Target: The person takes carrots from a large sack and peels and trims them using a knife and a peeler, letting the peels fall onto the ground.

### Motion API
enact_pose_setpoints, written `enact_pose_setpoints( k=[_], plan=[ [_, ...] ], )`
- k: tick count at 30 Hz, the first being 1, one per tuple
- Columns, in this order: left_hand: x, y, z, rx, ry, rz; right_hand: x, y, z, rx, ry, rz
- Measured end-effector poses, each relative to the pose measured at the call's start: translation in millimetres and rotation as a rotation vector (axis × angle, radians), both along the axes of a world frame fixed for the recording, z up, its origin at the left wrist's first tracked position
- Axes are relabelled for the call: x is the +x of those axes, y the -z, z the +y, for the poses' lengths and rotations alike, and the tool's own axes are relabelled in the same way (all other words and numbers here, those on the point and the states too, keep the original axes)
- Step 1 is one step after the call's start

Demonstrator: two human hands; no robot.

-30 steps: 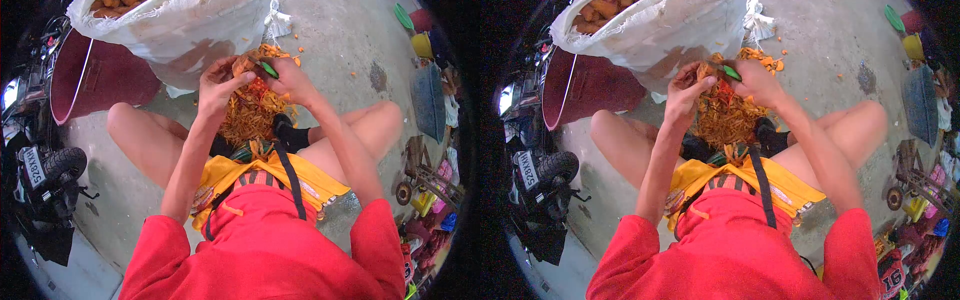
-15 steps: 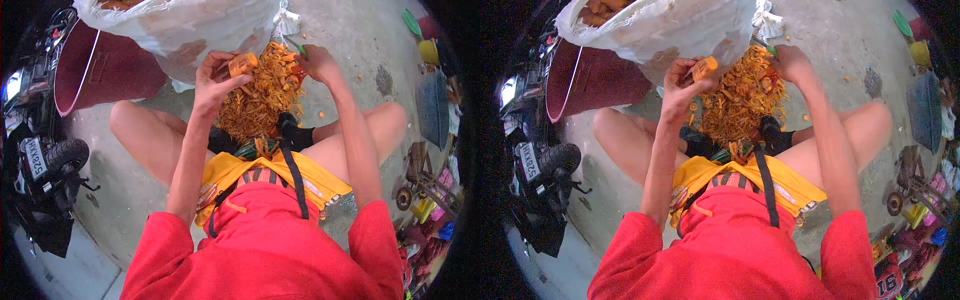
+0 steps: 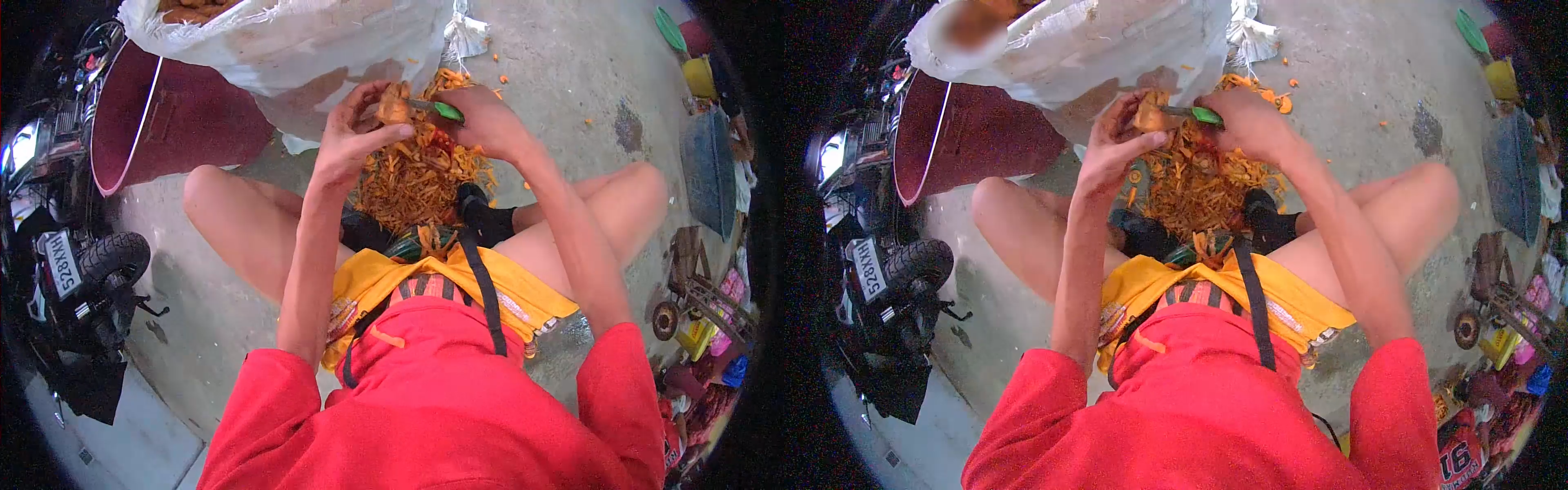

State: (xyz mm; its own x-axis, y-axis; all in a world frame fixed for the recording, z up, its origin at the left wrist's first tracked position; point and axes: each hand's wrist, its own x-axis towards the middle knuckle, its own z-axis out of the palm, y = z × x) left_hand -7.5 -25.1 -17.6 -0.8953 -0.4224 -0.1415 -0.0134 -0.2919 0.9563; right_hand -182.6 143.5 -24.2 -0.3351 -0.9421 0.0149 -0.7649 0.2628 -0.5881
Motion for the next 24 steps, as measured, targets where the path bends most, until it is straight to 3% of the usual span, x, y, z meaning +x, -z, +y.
enact_pose_setpoints(
  k=[3,6,8,13,16,24],
  plan=[
    [0.6,7.8,-2.4,0.003,0.011,-0.042,-9.1,-14.1,6.3,-0.015,-0.063,-0.047],
    [5.1,9.5,-1.4,0.065,0.037,-0.024,-22.3,-29.9,10.1,-0.173,0.058,-0.158],
    [5.6,8.8,2.0,0.063,0.057,0.016,-26.2,-35.8,8.9,-0.365,0.269,-0.487],
    [-2.2,5.1,14.7,0.087,0.127,0.047,-6.5,-26.0,-7.8,-0.656,0.179,-0.657],
    [-1.2,6.6,20.5,0.102,0.135,0.078,0.8,-28.0,-10.1,-0.652,0.176,-0.762],
    [-0.5,9.9,18.7,0.159,0.153,0.091,2.6,-30.7,-8.9,-0.618,0.134,-0.747]
  ],
)
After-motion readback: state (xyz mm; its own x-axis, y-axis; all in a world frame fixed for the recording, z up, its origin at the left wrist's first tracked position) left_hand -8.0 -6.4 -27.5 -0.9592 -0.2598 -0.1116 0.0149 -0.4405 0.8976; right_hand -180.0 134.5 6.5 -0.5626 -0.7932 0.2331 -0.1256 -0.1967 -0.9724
